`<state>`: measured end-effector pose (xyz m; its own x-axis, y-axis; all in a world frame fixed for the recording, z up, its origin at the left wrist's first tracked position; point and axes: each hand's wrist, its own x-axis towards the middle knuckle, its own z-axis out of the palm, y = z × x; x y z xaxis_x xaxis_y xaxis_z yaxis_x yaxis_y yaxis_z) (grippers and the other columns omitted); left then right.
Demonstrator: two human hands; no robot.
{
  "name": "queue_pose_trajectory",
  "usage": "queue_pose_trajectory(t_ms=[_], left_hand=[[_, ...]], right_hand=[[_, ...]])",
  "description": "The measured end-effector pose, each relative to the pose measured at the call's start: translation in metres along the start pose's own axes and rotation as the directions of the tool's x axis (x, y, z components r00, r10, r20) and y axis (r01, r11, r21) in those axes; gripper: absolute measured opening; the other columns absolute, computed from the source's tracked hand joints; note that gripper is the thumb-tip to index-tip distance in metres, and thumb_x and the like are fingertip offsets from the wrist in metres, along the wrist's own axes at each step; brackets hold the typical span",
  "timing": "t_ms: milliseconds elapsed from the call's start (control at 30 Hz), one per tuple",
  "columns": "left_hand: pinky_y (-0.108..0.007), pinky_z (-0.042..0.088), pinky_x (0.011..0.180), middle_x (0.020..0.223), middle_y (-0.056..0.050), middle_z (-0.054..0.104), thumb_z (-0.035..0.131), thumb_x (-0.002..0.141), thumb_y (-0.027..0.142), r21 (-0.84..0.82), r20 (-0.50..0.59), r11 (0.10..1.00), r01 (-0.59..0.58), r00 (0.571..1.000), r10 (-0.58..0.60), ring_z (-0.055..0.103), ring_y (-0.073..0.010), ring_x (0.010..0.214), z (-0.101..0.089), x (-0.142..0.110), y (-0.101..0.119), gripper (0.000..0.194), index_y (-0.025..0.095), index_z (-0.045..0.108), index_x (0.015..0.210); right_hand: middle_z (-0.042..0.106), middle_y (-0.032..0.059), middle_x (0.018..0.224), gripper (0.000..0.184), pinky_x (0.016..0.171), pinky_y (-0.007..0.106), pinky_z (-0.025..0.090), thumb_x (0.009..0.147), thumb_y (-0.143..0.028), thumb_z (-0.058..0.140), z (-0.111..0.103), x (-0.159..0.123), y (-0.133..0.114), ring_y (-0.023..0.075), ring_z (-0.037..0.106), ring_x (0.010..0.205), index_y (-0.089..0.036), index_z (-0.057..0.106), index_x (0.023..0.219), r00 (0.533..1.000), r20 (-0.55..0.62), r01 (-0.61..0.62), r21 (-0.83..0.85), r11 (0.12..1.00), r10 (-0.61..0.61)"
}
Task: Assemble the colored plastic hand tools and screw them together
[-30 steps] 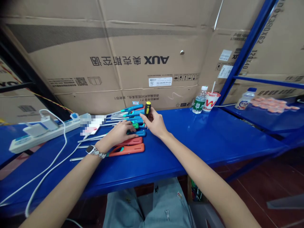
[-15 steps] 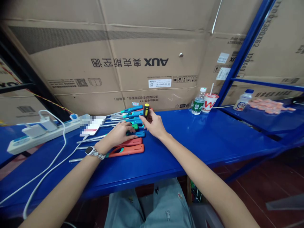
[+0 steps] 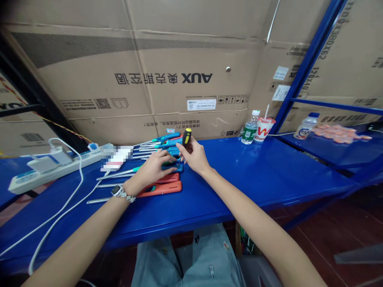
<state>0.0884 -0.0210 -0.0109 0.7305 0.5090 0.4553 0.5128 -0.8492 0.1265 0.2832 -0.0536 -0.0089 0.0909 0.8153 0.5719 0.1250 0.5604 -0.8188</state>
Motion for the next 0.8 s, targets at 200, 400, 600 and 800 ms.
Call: queue_pose_trajectory(t_ms=[200, 400, 600, 800], left_hand=[[-0.041, 0.044, 0.084, 0.094, -0.007, 0.072, 0.076, 0.090, 0.031, -0.021, 0.002, 0.999, 0.038, 0.999, -0.038, 0.059, -0.0280, 0.095, 0.004, 0.006, 0.009, 0.012, 0.019, 0.076, 0.093], [-0.038, 0.046, 0.081, 0.087, -0.005, 0.075, 0.073, 0.091, 0.023, -0.196, -0.034, 0.976, 0.099, 0.994, -0.108, 0.059, -0.0242, 0.085, 0.007, 0.006, 0.009, 0.009, 0.021, 0.078, 0.084], [-0.033, 0.048, 0.078, 0.081, -0.003, 0.076, 0.073, 0.089, 0.022, -0.400, -0.044, 0.889, 0.221, 0.965, -0.260, 0.064, -0.0209, 0.080, 0.012, 0.007, 0.013, 0.010, 0.020, 0.079, 0.081], [-0.035, 0.049, 0.080, 0.083, -0.004, 0.077, 0.072, 0.089, 0.023, -0.417, -0.055, 0.881, 0.224, 0.961, -0.270, 0.065, -0.0218, 0.083, 0.011, 0.006, 0.015, 0.012, 0.020, 0.078, 0.079]], right_hand=[[0.065, -0.0036, 0.065, 0.040, 0.038, 0.024, 0.049, 0.085, -0.058, 0.073, 0.004, 0.000, -0.006, 0.0136, 0.062, 0.046, -0.024, 0.053, 0.091, 0.999, -0.041, -0.002, 0.075, 0.997, 0.005], [0.065, -0.0034, 0.066, 0.039, 0.038, 0.024, 0.050, 0.086, -0.058, 0.072, 0.005, 0.000, -0.008, 0.0137, 0.062, 0.047, -0.024, 0.053, 0.092, 0.999, -0.040, 0.002, 0.084, 0.996, 0.001], [0.065, -0.0034, 0.066, 0.040, 0.039, 0.024, 0.049, 0.085, -0.058, 0.072, 0.006, -0.002, -0.010, 0.0138, 0.063, 0.049, -0.024, 0.052, 0.091, 0.999, -0.040, 0.007, 0.069, 0.998, -0.004], [0.065, -0.0030, 0.066, 0.042, 0.040, 0.025, 0.051, 0.084, -0.060, 0.072, 0.004, -0.001, -0.009, 0.0142, 0.063, 0.048, -0.024, 0.052, 0.091, 0.996, -0.083, 0.032, 0.081, 0.996, -0.026]])
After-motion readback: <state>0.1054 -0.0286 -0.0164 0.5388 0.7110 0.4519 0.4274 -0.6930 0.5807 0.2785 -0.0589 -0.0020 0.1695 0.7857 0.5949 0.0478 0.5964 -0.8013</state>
